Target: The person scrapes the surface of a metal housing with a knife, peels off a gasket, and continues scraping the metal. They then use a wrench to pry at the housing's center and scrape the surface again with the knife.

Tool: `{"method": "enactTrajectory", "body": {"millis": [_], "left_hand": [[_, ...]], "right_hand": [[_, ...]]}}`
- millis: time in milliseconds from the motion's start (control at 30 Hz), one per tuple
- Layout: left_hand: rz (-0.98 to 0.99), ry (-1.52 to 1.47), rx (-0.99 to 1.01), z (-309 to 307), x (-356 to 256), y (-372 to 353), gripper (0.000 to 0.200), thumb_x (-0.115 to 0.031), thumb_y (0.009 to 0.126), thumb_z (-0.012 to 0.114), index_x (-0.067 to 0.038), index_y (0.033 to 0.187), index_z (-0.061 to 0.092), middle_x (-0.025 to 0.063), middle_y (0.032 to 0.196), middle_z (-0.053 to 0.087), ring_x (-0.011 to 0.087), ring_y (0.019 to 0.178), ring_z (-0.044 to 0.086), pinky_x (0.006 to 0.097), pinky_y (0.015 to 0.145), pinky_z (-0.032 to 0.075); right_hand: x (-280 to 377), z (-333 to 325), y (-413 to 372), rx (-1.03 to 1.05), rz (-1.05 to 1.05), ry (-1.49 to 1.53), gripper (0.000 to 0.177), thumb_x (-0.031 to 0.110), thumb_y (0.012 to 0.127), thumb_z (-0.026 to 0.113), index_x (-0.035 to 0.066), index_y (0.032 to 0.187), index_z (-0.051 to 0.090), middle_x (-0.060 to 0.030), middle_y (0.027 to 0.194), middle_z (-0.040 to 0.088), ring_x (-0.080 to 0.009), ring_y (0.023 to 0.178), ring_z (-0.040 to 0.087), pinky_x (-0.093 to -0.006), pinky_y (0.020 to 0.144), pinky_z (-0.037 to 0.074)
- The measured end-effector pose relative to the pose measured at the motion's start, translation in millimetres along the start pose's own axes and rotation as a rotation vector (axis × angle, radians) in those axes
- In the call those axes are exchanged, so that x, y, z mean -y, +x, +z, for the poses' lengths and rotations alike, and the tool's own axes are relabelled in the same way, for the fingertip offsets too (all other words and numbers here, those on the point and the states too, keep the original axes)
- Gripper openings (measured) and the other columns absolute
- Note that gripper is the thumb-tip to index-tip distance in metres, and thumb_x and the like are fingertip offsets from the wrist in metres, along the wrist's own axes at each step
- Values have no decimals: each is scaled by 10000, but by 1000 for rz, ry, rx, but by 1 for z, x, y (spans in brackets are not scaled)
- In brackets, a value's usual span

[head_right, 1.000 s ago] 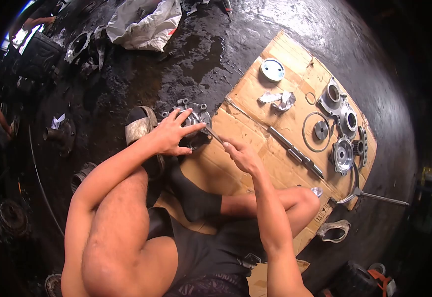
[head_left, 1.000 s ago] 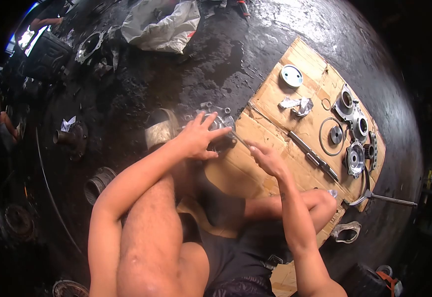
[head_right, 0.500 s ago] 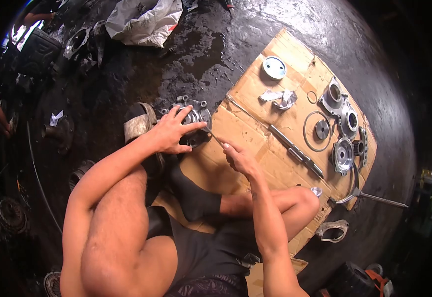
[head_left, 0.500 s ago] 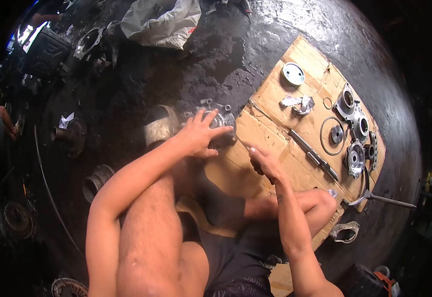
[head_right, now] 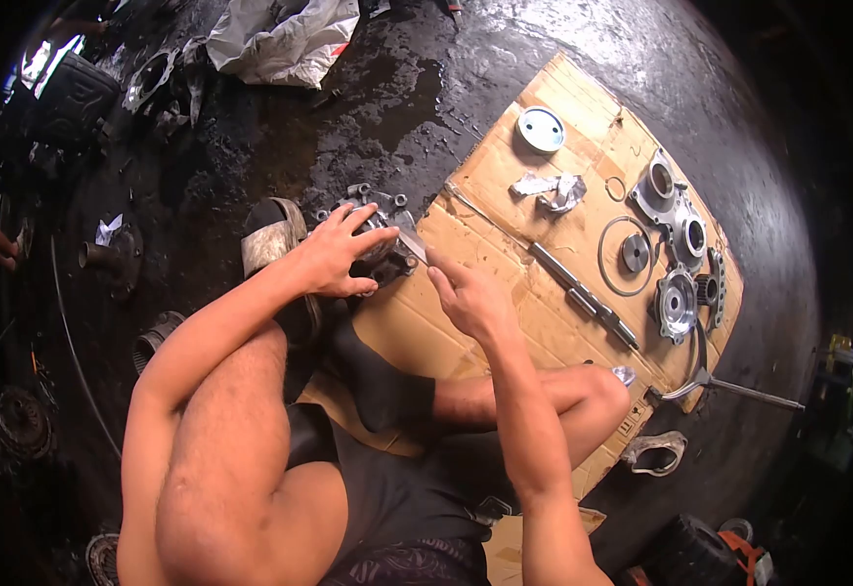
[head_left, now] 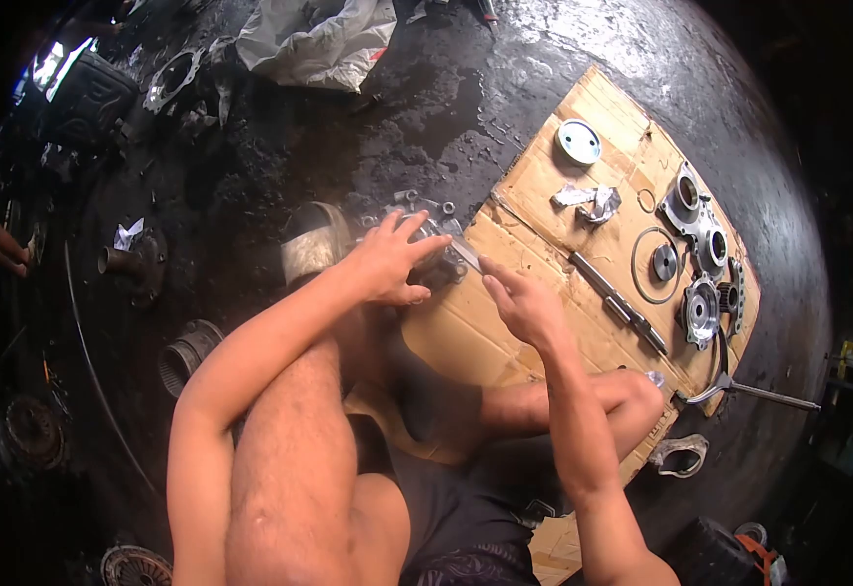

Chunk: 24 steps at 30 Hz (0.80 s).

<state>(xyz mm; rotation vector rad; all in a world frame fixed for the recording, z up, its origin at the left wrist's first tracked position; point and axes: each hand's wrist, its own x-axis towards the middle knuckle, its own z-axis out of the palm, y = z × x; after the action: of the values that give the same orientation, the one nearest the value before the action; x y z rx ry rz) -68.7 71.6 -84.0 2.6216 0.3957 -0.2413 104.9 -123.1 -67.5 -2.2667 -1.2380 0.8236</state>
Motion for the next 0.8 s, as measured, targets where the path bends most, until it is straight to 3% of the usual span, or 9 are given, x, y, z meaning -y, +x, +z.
{"method": "enactTrajectory", "body": {"millis": [200, 800], "left_hand": [[68, 57, 16, -2, 1, -4, 811, -419, 730, 802, -286, 1452, 459, 271, 1543, 295, 555, 1351, 325, 556, 1152, 301], [20, 98, 79, -5, -2, -3, 874, -438, 738, 798, -346, 1501, 382, 273, 1574, 230, 559, 1375, 296, 561, 1139, 320]], "right_hand": [[10, -15, -14, 8, -75, -190, 323, 327, 958, 583, 257, 1264, 659, -186, 864, 667, -367, 801, 658, -460, 713, 521], [0, -11, 0, 3, -98, -69, 324, 326, 959, 593, 220, 1254, 673, -203, 800, 656, -372, 798, 651, -467, 727, 517]]}}
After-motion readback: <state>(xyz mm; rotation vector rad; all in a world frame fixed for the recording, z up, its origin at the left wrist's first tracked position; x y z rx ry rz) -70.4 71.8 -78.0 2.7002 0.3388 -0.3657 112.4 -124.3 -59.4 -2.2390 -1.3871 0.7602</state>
